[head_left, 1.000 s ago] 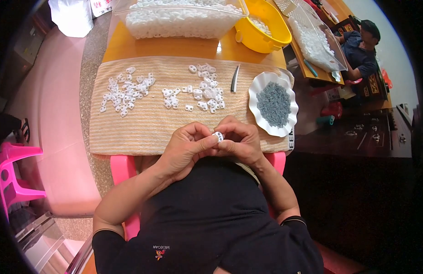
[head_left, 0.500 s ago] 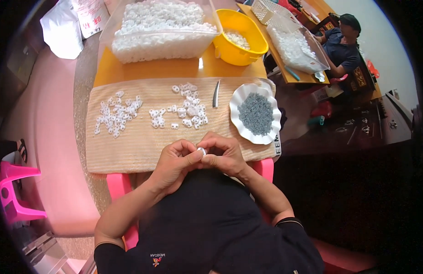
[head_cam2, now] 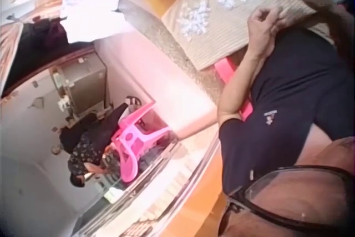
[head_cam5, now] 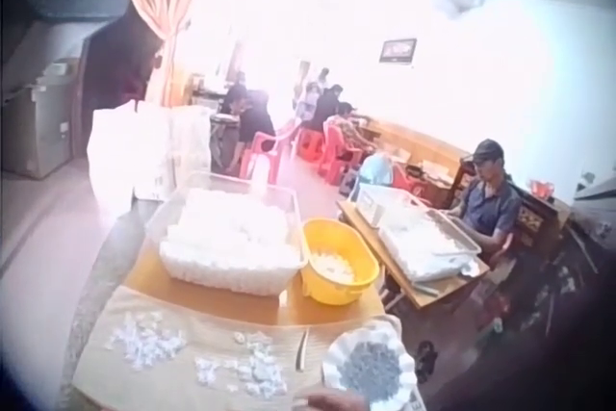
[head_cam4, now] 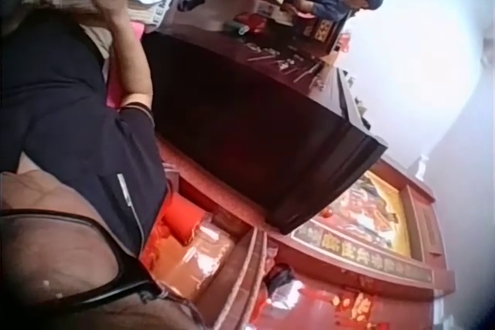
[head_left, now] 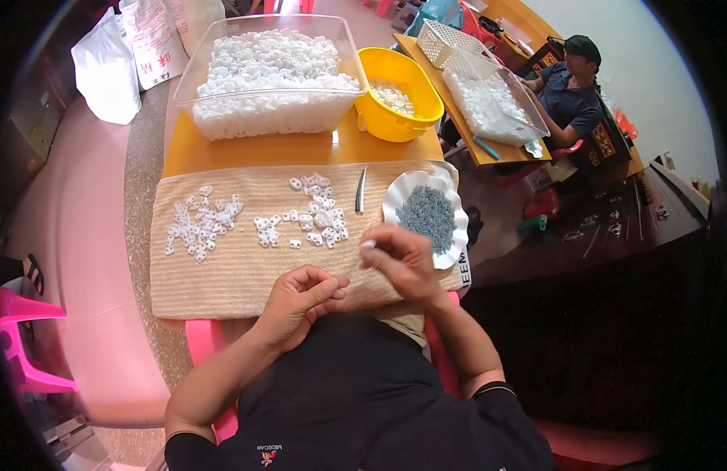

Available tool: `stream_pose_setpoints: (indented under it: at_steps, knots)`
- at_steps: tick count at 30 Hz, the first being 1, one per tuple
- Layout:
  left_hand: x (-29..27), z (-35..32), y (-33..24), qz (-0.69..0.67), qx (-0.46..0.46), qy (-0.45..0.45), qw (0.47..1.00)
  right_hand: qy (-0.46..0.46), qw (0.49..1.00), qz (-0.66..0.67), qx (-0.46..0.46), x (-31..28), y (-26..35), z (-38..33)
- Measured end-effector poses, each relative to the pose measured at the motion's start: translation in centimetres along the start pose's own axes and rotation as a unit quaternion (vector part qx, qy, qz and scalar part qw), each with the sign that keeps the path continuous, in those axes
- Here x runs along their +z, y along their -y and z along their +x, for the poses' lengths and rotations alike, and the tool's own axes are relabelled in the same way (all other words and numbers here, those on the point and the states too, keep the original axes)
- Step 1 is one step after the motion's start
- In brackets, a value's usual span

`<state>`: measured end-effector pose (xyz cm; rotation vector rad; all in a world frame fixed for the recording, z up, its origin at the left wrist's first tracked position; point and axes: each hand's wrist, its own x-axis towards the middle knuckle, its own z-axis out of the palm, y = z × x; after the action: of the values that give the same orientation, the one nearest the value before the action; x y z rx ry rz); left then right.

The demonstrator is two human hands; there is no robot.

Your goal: Assembling small plastic components by inserting gray beads into them.

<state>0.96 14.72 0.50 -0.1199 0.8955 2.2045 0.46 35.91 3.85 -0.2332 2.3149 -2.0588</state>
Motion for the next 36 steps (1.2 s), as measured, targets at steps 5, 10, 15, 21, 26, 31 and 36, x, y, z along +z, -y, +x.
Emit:
stream_pose_setpoints:
  at_steps: [5,10,15,21,26,31,36]
  knots:
    - [-0.2,-0.2,0.1,0.006,0.004,-0.01,1.0,-0.159,0.957,-0.157,-0.185,-3.1,4.0,3.9]
    - [-0.5,-0.3,0.2,0.01,-0.001,-0.012,1.0,-0.271,0.911,-0.198,-0.239,-6.5,6.3,9.5]
    - [0.1,-0.2,-0.1,0.006,-0.012,-0.015,1.0,-0.284,0.842,-0.408,-0.211,-13.1,3.2,16.9]
    - [-0.4,-0.2,0.1,0.012,-0.004,-0.016,1.0,-0.188,0.902,-0.362,-0.144,-10.5,1.4,12.9]
    - [-0.2,-0.2,0.1,0.006,-0.006,-0.013,1.0,0.033,0.918,-0.379,-0.113,-5.4,0.9,7.2]
    - [-0.2,0.0,0.1,0.005,-0.014,-0.009,1.0,0.121,0.861,-0.478,-0.122,-2.6,0.0,5.2]
    - [-0.7,-0.2,0.1,0.003,-0.003,-0.009,1.0,0.184,0.833,-0.516,-0.079,-0.8,0.0,5.9]
